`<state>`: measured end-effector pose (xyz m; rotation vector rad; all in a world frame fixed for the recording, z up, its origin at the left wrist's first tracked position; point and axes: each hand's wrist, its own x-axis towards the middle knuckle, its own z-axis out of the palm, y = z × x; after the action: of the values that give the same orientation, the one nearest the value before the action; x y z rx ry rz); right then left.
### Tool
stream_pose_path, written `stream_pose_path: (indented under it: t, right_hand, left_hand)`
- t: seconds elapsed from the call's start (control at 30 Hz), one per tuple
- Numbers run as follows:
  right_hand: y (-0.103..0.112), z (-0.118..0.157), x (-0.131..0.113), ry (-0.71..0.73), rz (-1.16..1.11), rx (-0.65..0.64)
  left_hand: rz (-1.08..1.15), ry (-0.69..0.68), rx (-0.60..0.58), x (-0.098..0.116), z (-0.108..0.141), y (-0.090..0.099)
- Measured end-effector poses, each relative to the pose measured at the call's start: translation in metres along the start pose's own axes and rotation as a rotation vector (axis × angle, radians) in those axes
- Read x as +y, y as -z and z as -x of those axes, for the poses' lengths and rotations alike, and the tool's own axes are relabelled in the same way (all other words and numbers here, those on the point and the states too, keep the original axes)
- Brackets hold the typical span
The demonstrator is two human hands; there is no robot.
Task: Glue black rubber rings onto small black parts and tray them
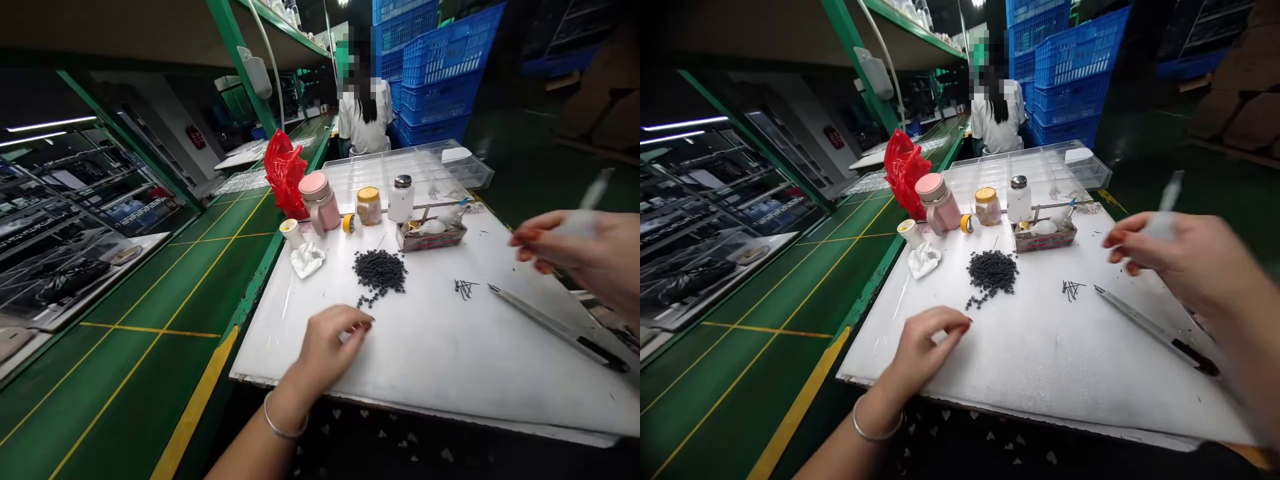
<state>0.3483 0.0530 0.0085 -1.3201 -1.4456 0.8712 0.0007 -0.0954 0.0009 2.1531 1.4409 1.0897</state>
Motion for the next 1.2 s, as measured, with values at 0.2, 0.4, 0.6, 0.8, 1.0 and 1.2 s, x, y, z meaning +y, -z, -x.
stream_pose_path:
  t: [0.2, 0.4, 0.6, 0.8, 1.0, 1.2]
  right_hand:
    - [-0.127, 0.008, -0.055, 0.032, -0.262, -0.297]
    - [-0.172, 0.028, -0.028, 0.19, 0.025, -0.155]
    - [-0.153, 0.015, -0.013, 0.126, 0.061, -0.035]
    - [-0.156, 0.013, -0.016, 0.074, -0.014, -0.083]
    - [-0.158, 0.016, -0.016, 0.114, 0.01, -0.128]
    - [-0.154, 0.015, -0.022, 0.124, -0.014, -0.042]
  left_hand:
    - [-0.533, 0.205, -0.075, -0.06, -0.046, 0.048]
    - [-0.711, 0.293, 0.025, -0.116, -0.085, 0.068]
    - [-0.735, 0.277, 0.021, -0.12, -0.088, 0.065]
    - [-0.275, 0.181, -0.378, -0.073, -0.07, 0.036]
    - [-0.236, 0.21, -0.499, -0.06, -0.064, 0.008]
    - [-0.355, 0.226, -0.457, -0.055, -0.064, 0.003]
